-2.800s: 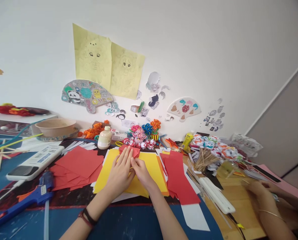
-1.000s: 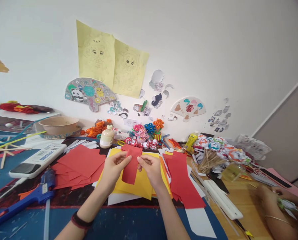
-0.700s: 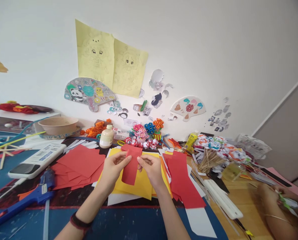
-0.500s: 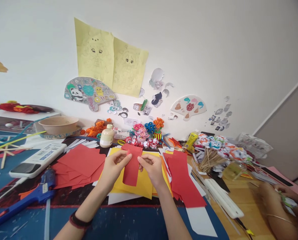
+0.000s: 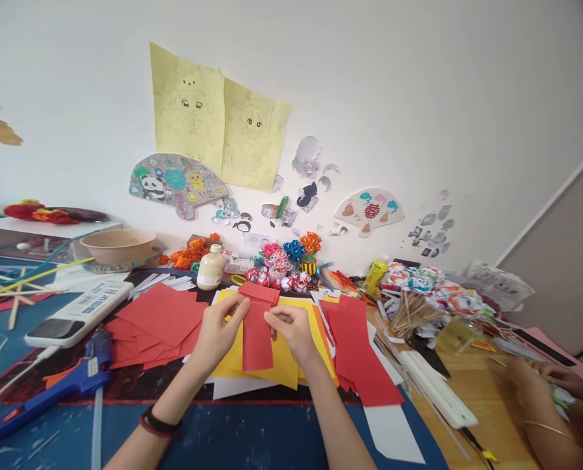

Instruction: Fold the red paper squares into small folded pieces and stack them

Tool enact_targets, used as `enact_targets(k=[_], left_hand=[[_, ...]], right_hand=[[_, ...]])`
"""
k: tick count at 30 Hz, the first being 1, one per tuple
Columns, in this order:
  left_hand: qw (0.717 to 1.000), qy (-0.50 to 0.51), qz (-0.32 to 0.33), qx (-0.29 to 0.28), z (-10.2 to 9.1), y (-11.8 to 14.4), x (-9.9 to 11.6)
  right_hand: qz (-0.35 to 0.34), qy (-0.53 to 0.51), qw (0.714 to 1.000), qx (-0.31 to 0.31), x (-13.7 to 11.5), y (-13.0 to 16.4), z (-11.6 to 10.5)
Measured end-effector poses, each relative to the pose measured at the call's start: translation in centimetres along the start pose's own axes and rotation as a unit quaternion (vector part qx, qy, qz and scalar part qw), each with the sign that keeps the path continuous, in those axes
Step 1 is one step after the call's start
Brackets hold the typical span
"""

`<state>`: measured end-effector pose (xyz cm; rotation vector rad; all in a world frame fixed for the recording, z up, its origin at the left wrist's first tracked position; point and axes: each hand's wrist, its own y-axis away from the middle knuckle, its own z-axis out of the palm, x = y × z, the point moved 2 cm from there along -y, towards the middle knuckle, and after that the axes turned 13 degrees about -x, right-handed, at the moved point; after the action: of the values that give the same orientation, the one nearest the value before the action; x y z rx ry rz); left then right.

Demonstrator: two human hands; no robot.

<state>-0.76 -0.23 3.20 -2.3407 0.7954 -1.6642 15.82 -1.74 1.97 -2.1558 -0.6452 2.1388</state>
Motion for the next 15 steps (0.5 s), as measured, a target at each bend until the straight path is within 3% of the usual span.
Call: enact_targets(k=[3,7,11,15], left_hand=[[1.000,-0.020,-0.012,0.012,0.2,-0.1,-0.6],[0.998,-0.017,-0.027,-0.051,0.8,-0.1,-1.2],[0.994,-0.104,-0.013,-0.006,0.7,-0.1,-1.3],[0.998,-0.052,-0.018,-0.038,0.9,-0.3,-2.1]], right_hand=[[0.001,-0.009,1.000,0.011,0.9,-0.2,-0.2],[-0.009,0.001,0.999,0.044,1.8,-0.4,-0.8],[0.000,0.005,0.999,0.042,2.5,-0.7,-1.0],[0.000,0.004,0.999,0.051,3.0,-0.8,-1.0]])
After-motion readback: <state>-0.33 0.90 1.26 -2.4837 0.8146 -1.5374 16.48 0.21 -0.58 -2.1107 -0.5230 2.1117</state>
